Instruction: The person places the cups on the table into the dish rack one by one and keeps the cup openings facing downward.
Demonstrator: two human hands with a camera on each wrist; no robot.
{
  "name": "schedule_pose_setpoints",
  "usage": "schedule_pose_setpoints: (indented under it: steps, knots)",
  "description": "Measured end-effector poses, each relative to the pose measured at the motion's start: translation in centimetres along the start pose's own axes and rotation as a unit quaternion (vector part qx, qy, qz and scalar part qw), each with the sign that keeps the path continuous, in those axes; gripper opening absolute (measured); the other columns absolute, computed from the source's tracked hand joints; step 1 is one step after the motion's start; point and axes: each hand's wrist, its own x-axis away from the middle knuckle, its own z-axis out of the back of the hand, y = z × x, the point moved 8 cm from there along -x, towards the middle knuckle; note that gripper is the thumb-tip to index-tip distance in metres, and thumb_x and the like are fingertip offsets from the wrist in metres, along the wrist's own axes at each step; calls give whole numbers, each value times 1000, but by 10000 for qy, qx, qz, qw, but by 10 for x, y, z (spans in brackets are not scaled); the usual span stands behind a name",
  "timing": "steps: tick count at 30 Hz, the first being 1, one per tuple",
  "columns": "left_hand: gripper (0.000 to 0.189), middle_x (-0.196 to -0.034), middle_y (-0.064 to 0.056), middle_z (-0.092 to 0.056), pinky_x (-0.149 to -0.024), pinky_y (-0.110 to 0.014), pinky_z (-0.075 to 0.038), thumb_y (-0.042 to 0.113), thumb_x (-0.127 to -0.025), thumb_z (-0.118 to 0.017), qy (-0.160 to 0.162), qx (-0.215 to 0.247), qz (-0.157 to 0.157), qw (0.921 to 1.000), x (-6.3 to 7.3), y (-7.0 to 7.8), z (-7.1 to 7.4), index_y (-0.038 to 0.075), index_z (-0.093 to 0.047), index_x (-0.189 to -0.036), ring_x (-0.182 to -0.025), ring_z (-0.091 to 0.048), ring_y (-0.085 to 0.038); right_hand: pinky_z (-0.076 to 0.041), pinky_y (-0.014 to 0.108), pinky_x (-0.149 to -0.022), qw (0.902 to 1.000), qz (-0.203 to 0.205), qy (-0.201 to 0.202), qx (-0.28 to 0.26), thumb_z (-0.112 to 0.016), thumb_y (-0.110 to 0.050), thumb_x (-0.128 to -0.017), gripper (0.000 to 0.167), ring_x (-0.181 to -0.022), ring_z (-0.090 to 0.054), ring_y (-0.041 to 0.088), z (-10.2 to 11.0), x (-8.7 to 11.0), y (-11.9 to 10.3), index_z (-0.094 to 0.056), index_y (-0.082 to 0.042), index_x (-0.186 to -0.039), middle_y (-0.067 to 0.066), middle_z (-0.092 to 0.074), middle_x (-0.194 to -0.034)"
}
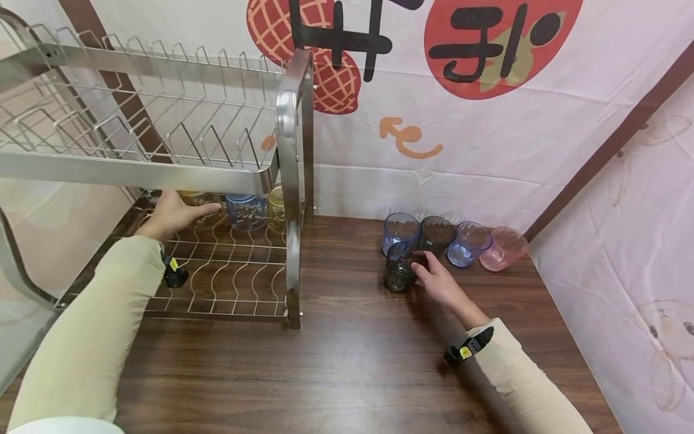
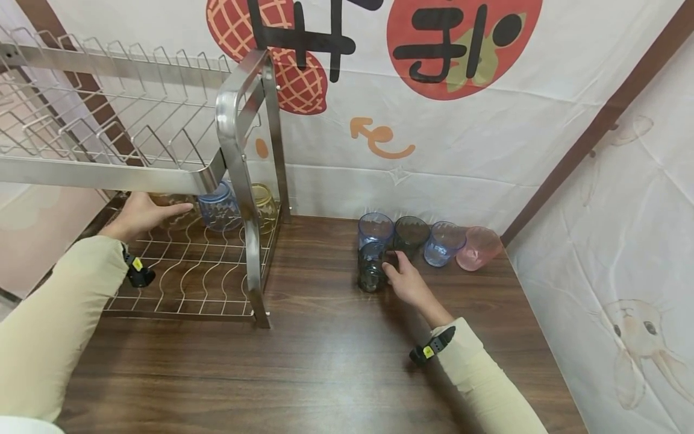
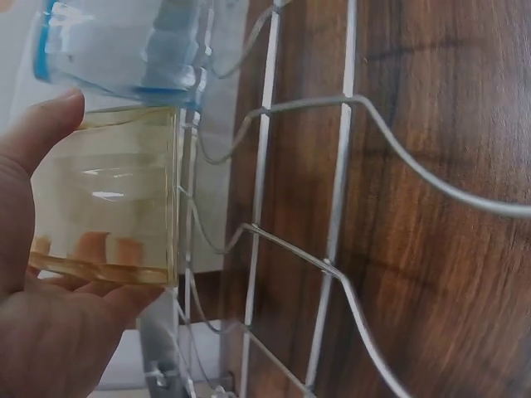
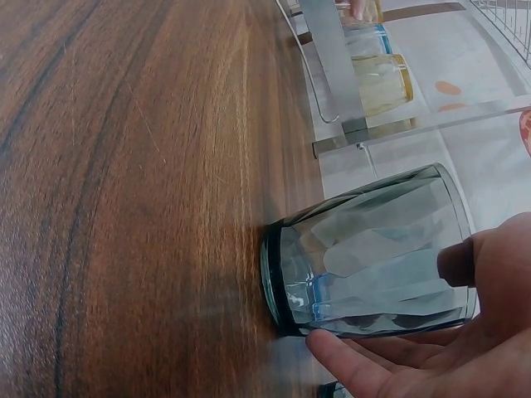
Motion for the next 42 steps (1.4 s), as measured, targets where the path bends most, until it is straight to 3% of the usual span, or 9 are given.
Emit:
schedule_pose_setpoints:
  steps: [5, 12, 19, 27, 34, 39, 42]
  knots:
    - [108, -162, -29, -8, -117, -68, -16, 35, -90, -79, 19, 24, 363, 9993, 1, -13, -1, 8, -2, -161, -148, -12, -53, -53, 51, -98, 10000, 44, -20, -8, -44, -14, -109, 42, -118, -58, 40, -1, 0, 0, -40, 9, -143, 32, -48, -138]
    - [99, -156, -30, -27, -117, -66, -21, 28, -88, -82, 175, 119, 192, 9996, -4, -14, -2, 3, -17, -159, -144, -26, -52, -53, 52, -98, 9999, 115, -3, -108, -43, -12, -109, 41, -121, -55, 41, 0, -2, 0, -39, 10, -143, 33, -47, -139]
    - [112, -160, -32, -16, -118, -67, -17, 36, -86, -83, 186, -31, 479, 9987, -2, -22, -9, 5, -4, -161, -146, -18, -54, -55, 50, -94, 9999, 158, 18, 2, -45, -11, -108, 41, -115, -59, 39, -1, -2, 1, -40, 10, -143, 32, -50, -137]
    - [107, -160, -31, -17, -118, -67, -17, 33, -89, -81, -7, -38, 364, 9993, -3, -21, -14, 4, -6, -160, -147, -18, -53, -56, 50, -93, 9998, 168, 80, 41, -46, -11, -107, 39, -110, -60, 37, 0, 1, -1, -43, 9, -140, 31, -52, -135]
    - [118, -162, -35, -2, -116, -70, -16, 41, -90, -77, -137, -139, 678, 9975, -2, -24, -15, 5, 11, -160, -147, -10, -57, -56, 49, -93, 9999, 116, 98, 79, -46, -12, -107, 38, -111, -60, 36, 1, 0, 0, -44, 8, -140, 30, -52, -135]
    - [120, -163, -34, 0, -116, -70, -16, 43, -90, -78, -135, -119, 766, 9969, -1, -25, -14, 8, 13, -160, -148, -8, -56, -56, 46, -93, 9999, -110, 7, 38, -47, -13, -105, 41, -110, -61, 34, 0, -3, 2, -44, 8, -140, 29, -53, -135]
    - [123, -164, -33, 2, -116, -70, -15, 44, -88, -78, -105, -107, 793, 9967, 0, -25, -14, 10, 15, -160, -148, -6, -56, -56, 46, -95, 9981, -437, -248, -365, -46, -13, -104, 46, -121, -56, 37, -4, -6, 6, -39, 10, -142, 31, -48, -138]
